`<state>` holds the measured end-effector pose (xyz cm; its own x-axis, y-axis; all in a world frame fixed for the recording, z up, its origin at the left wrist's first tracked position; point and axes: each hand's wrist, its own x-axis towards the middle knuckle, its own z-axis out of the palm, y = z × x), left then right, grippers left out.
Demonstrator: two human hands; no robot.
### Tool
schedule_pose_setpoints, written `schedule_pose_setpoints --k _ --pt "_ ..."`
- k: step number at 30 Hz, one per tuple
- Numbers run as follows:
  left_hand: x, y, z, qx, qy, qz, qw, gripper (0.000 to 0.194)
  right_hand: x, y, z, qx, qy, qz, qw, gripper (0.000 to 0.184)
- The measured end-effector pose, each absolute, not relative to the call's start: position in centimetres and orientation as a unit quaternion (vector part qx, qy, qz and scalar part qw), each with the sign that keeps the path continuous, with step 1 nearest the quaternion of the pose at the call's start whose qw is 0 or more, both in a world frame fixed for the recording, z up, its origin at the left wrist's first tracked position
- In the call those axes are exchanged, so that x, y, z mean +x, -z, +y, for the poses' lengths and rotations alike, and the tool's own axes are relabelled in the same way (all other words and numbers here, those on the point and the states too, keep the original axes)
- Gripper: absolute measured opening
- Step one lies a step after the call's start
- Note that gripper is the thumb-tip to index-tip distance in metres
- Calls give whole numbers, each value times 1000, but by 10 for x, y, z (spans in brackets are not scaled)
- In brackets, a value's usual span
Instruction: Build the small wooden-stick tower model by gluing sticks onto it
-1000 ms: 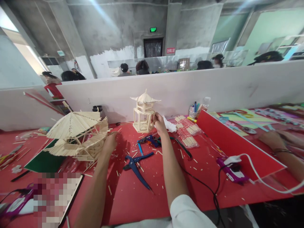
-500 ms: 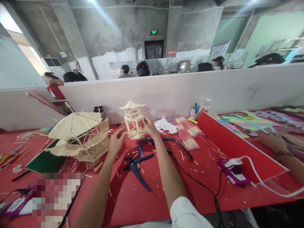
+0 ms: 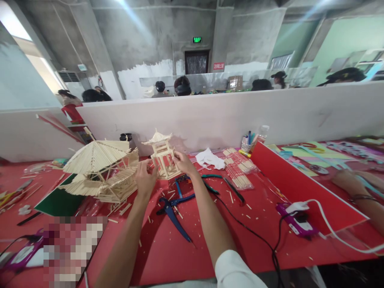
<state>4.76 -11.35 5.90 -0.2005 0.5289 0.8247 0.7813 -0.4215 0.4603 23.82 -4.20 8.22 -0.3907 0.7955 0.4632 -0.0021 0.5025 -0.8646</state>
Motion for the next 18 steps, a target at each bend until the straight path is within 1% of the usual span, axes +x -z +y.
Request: schedule_pose_setpoints --k 3,7,10,18 --pt "45 -57 -111 -614 548 -550 146 28 235 -83 -45 -267 -428 -733 456 8" --pt "39 -58 -108 -613 535 -561 153 30 235 -79 -43 -272 -447 -732 436 9" --pt "38 -60 -107 -616 530 -563 149 31 237 -78 -43 -266 -468 -732 419 14" --pt "44 -70 -110 -630 535 -551 111 28 242 -86 -50 -253 -516 -706 413 21"
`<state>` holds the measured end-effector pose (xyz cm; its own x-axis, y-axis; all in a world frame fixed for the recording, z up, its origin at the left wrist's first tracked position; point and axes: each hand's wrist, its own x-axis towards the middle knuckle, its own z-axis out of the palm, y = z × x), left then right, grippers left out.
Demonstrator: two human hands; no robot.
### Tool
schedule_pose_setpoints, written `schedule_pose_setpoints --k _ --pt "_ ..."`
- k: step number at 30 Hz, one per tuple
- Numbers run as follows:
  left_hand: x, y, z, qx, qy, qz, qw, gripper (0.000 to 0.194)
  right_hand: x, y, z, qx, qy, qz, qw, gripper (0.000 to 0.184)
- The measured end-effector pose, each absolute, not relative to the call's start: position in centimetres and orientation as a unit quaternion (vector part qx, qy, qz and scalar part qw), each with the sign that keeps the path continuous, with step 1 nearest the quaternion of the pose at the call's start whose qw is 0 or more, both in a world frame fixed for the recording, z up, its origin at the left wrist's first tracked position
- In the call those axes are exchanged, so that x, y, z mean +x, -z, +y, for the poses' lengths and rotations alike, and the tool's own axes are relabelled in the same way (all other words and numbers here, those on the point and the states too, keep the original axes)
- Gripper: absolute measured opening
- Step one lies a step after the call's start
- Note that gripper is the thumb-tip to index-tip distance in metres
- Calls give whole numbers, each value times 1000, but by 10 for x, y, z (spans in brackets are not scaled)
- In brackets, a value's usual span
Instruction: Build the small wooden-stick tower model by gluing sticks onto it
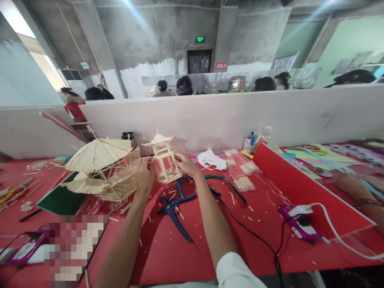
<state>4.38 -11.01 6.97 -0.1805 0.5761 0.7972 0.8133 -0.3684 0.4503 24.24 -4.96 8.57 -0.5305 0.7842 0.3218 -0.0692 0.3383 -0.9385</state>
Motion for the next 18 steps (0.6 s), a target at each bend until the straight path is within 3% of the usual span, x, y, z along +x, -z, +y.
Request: schedule_pose_setpoints --k 18 --pt "48 -70 -109 -610 545 -566 102 26 242 -88 -52 -225 -554 -690 409 24"
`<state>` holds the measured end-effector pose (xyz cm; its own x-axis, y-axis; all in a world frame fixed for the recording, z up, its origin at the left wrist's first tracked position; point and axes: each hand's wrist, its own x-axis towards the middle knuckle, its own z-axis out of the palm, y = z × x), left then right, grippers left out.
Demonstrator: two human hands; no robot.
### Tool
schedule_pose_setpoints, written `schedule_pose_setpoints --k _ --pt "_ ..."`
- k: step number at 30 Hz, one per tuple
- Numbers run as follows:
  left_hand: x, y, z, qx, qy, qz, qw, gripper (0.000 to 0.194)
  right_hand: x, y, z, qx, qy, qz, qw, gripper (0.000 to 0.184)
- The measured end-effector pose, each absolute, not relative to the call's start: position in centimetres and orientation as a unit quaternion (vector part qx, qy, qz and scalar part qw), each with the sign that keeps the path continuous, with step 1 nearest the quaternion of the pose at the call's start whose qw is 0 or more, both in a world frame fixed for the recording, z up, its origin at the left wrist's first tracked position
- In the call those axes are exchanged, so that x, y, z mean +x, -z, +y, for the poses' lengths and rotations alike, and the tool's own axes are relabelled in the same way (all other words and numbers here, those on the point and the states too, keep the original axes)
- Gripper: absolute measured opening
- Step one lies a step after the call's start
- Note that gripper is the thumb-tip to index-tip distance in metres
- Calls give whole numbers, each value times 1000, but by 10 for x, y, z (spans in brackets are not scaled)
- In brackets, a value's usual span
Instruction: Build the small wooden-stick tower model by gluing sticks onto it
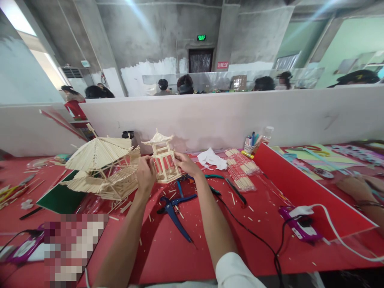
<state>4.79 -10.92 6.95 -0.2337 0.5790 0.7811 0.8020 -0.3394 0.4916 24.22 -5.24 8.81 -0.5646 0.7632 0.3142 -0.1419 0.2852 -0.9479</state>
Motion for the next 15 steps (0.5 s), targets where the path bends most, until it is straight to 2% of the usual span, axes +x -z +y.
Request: schedule_pose_setpoints --k 7,12,15 --pt "46 -77 -115 -578 568 -578 94 23 258 -85 -46 -255 -545 -673 430 24" --pt "37 -68 -108 -633 399 -659 81 27 269 -88 -45 -258 -528 -660 468 25" --pt "27 -58 -103 -629 301 -715 56 12 269 -93 -47 -261 -511 -655 492 26"
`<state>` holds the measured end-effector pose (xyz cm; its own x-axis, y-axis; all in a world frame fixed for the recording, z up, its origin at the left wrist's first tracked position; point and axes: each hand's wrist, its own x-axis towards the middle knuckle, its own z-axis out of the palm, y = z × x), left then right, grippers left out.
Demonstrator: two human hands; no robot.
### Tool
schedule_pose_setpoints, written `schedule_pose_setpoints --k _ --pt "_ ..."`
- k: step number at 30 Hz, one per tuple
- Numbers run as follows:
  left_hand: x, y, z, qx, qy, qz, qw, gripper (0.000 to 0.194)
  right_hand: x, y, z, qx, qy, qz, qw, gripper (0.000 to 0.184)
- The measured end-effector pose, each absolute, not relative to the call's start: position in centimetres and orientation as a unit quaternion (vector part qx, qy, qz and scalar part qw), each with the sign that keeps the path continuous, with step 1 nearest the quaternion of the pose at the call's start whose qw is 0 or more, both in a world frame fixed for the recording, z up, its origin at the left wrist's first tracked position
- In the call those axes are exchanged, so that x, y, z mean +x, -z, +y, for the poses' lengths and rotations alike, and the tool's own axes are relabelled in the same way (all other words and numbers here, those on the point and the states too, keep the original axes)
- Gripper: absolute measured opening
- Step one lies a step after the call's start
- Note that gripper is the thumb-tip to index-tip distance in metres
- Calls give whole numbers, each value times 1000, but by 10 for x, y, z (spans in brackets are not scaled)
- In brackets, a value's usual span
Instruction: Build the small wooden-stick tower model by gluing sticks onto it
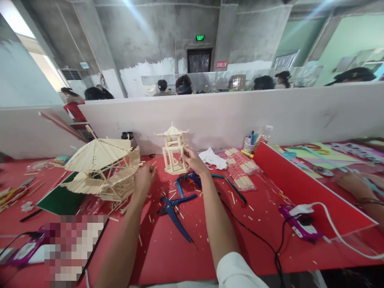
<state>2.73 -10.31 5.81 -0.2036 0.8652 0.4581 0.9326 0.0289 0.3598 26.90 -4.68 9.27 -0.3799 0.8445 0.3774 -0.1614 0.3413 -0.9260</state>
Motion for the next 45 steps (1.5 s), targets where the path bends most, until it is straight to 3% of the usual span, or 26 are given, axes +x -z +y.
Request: schedule_pose_setpoints --k 1,3,8,13,18,33,39,45 --pt "24 -56 -102 -627 287 -723 50 7 268 -94 -47 -263 -506 -653 499 26" --pt "22 -55 -102 -629 291 -720 48 18 266 -95 -48 -269 -496 -650 509 25" --pt "38 -65 -104 -670 455 -586 -18 19 254 -93 -50 -268 -481 -662 509 26" --pt "58 -73 -103 -638 535 -543 -105 35 240 -93 -56 -251 -484 -685 484 25" --pt "57 -76 -107 -609 551 -566 -76 21 231 -93 -60 -229 -485 -702 469 22" --pt "55 -87 -124 -640 490 -582 106 24 227 -88 -59 -188 -511 -709 448 28" --pt "53 -80 -120 -640 487 -591 69 21 237 -83 -51 -204 -481 -712 468 23" --pt "48 -68 -106 -626 567 -535 -5 28 254 -80 -42 -196 -421 -745 478 22"
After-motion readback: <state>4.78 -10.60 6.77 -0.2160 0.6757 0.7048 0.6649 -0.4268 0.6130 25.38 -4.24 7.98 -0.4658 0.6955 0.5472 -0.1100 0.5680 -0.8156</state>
